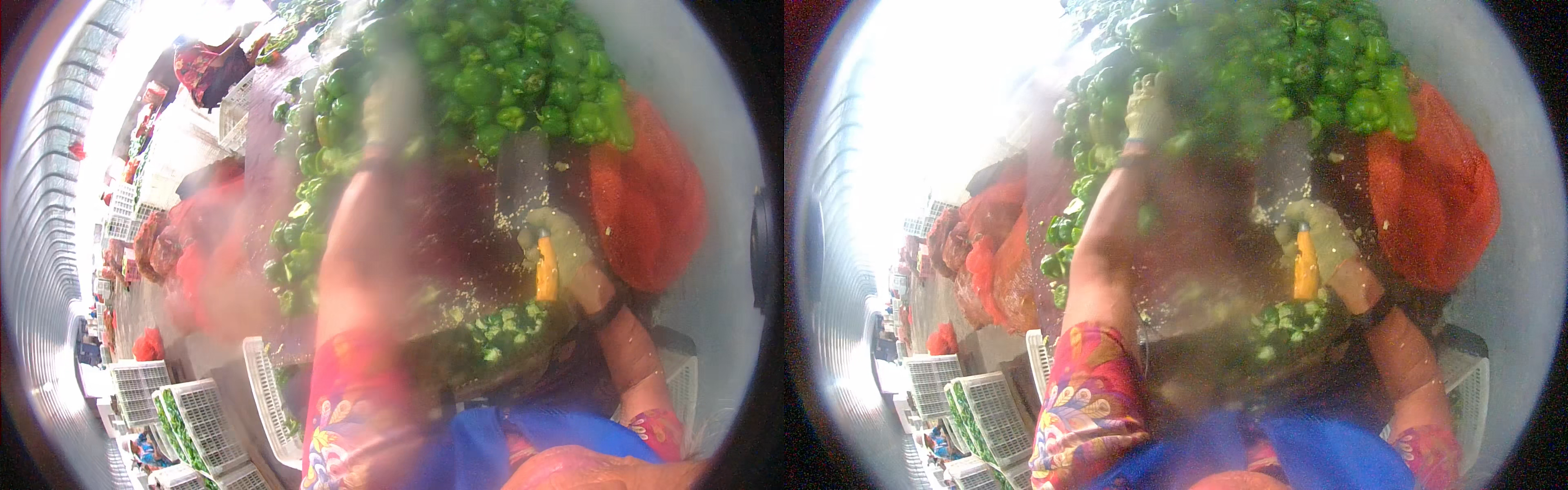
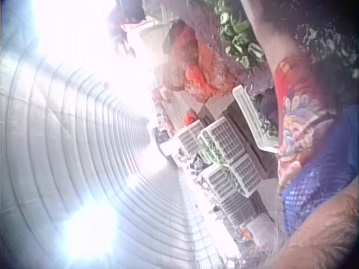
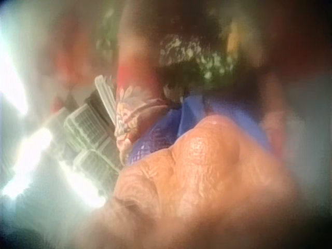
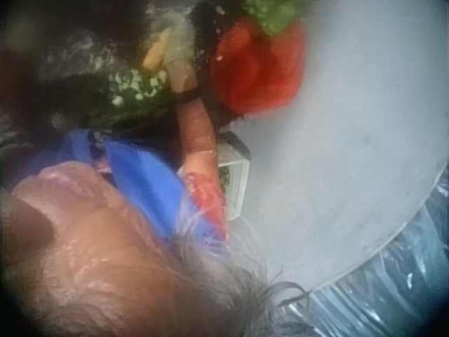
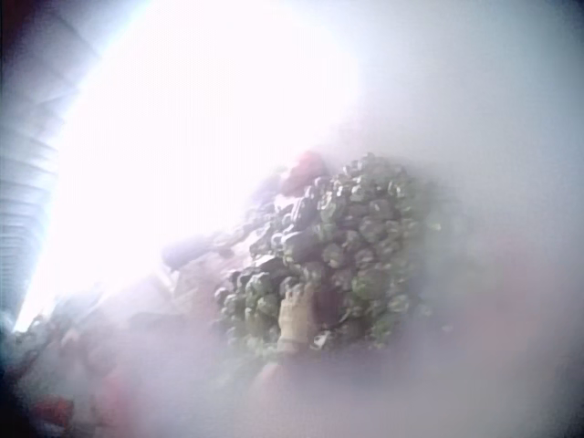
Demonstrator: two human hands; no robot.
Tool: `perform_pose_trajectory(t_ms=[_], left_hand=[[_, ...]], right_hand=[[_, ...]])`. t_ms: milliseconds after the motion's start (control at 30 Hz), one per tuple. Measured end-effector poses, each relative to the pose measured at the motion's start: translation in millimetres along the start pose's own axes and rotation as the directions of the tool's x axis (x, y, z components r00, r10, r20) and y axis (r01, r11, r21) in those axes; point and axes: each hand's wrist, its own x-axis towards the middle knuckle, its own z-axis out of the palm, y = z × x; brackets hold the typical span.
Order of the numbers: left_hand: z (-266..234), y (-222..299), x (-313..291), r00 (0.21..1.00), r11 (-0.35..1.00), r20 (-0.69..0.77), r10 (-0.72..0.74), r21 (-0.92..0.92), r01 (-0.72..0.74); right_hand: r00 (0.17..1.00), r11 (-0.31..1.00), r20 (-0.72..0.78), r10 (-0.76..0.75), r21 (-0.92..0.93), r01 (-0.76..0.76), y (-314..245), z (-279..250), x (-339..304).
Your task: Chopping green bell peppers into smaller pieces using a cleaver at an industrial processing table.
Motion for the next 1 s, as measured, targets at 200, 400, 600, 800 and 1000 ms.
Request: perform_pose_trajectory(t_ms=[200, 400, 600, 800, 1000], left_hand=[[-86, 81, -128, 0.899, 0.720, 0.309, -0.311, -0.540, 0.435], [-52, 91, -219, 0.797, 0.372, 0.314, -0.516, -0.756, 0.539], [-58, 98, -221, 0.839, 0.647, 0.319, -0.441, -0.534, 0.543], [-74, 88, -228, 0.906, 0.780, 0.307, -0.290, -0.473, 0.410], [-82, 88, -229, 0.953, 0.855, 0.221, -0.209, -0.432, 0.288]], right_hand=[[1.000, 0.982, 0.006, -0.001, -0.189, 0.002, -11, -11, 16], [0.998, 0.926, 0.060, -0.025, -0.374, 0.046, 8, 24, 16], [0.969, 0.709, 0.133, -0.210, -0.662, 0.244, 17, 32, -11], [0.925, 0.235, 0.285, -0.251, -0.909, 0.344, 11, 38, -13], [0.937, 0.233, 0.349, 0.036, -0.914, 0.331, -4, 39, 23]])
